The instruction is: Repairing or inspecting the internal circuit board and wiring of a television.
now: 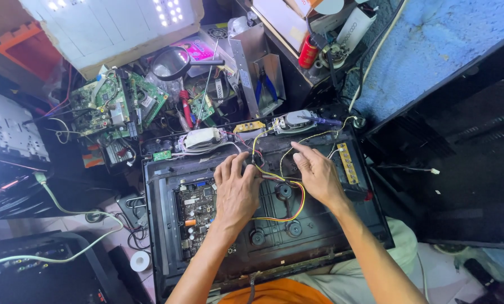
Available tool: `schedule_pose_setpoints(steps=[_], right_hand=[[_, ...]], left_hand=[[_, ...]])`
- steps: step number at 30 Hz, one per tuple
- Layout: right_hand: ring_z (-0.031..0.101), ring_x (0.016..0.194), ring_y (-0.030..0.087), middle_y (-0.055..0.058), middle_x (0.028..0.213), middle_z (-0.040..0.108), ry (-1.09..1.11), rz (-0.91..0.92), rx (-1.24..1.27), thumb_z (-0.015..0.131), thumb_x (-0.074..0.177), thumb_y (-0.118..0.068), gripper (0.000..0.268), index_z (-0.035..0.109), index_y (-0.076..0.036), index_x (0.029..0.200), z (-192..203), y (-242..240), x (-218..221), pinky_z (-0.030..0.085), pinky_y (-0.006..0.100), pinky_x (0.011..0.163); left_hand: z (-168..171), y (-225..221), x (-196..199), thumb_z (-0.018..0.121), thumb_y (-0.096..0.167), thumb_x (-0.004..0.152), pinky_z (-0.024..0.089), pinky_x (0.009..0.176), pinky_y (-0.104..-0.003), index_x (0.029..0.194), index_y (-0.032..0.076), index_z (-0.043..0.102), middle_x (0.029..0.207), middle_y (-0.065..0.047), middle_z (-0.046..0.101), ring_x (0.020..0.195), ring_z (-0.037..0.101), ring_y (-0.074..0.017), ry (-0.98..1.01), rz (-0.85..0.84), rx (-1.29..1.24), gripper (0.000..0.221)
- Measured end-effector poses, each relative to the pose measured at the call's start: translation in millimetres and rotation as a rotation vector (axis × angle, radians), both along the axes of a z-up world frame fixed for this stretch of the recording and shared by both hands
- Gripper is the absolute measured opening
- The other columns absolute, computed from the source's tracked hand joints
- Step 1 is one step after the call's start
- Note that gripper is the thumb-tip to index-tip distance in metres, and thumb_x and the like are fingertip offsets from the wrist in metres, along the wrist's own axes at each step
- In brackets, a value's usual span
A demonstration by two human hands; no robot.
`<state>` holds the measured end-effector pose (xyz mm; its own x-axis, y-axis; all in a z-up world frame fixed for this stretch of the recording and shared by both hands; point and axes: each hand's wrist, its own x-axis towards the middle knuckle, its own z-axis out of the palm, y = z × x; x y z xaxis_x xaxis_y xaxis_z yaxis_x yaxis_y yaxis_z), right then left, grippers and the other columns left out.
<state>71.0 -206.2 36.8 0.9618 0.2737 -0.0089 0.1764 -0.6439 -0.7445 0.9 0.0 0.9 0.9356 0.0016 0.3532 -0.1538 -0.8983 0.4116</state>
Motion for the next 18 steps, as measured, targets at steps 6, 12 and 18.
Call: schedule_pose_setpoints(steps=[6,12,18], right_hand=[[0.074,0.094,0.036,0.015,0.112,0.073,-0.038,0.051,-0.006,0.06,0.102,-0.029,0.03,0.075,-0.017,0.125,-4,8,-1,0.06,0.042,0.078],[0.073,0.088,0.034,0.012,0.098,0.072,-0.195,-0.04,-0.049,0.063,0.102,-0.031,0.027,0.075,-0.017,0.122,-19,6,5,0.06,0.043,0.073],[0.068,0.102,0.037,0.012,0.11,0.063,-0.34,-0.133,-0.42,0.065,0.098,-0.013,0.028,0.074,-0.016,0.125,-33,-44,50,0.058,0.047,0.086]], left_hand=[[-1,-1,0,0.071,0.03,0.089,0.032,0.106,-0.05,0.097,0.019,0.059,0.133,-0.009,0.055,0.131,0.047,-0.0344,-0.027,0.018,-0.007,0.018],[-3,0,0,0.071,0.031,0.089,0.033,0.105,-0.05,0.097,0.02,0.059,0.133,-0.009,0.056,0.13,0.048,-0.0336,-0.031,0.022,0.004,0.018],[-4,-1,0,0.072,0.031,0.088,0.033,0.105,-0.049,0.096,0.019,0.059,0.133,-0.009,0.056,0.13,0.049,-0.0337,-0.04,0.023,-0.004,0.02]])
